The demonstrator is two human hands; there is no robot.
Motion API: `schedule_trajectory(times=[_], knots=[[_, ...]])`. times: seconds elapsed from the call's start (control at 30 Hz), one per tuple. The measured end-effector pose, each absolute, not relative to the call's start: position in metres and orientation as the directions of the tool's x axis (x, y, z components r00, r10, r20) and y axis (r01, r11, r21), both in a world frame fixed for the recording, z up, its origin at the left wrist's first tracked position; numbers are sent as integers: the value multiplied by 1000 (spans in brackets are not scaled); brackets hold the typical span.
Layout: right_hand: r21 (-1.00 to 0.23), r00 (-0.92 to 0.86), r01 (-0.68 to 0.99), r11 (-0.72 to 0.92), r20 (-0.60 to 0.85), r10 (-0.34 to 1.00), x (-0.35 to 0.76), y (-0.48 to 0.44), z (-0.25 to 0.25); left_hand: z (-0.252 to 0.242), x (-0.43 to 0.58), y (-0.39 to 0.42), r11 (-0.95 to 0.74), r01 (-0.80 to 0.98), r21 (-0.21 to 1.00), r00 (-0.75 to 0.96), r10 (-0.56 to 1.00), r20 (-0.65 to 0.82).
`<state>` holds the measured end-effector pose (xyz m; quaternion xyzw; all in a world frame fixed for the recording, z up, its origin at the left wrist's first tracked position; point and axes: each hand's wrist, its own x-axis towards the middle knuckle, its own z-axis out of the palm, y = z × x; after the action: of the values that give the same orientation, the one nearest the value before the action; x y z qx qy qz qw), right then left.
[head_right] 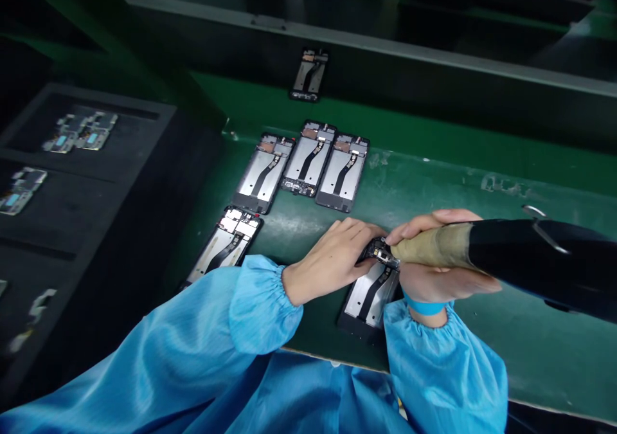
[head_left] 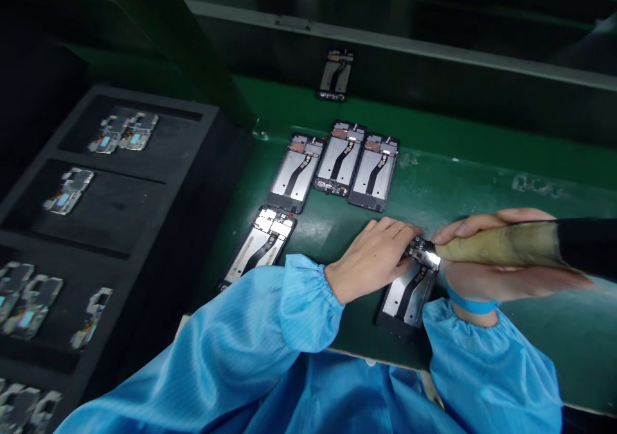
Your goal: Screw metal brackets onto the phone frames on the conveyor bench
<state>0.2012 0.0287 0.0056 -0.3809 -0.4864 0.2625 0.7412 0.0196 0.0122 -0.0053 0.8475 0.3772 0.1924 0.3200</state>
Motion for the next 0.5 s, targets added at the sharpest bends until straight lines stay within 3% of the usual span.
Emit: schedule_trajectory(times=[0.5], knots=[[-830, 348, -4, 557, 521, 779, 195, 30, 8, -5, 20, 13, -518, 518, 680, 636, 765, 98]])
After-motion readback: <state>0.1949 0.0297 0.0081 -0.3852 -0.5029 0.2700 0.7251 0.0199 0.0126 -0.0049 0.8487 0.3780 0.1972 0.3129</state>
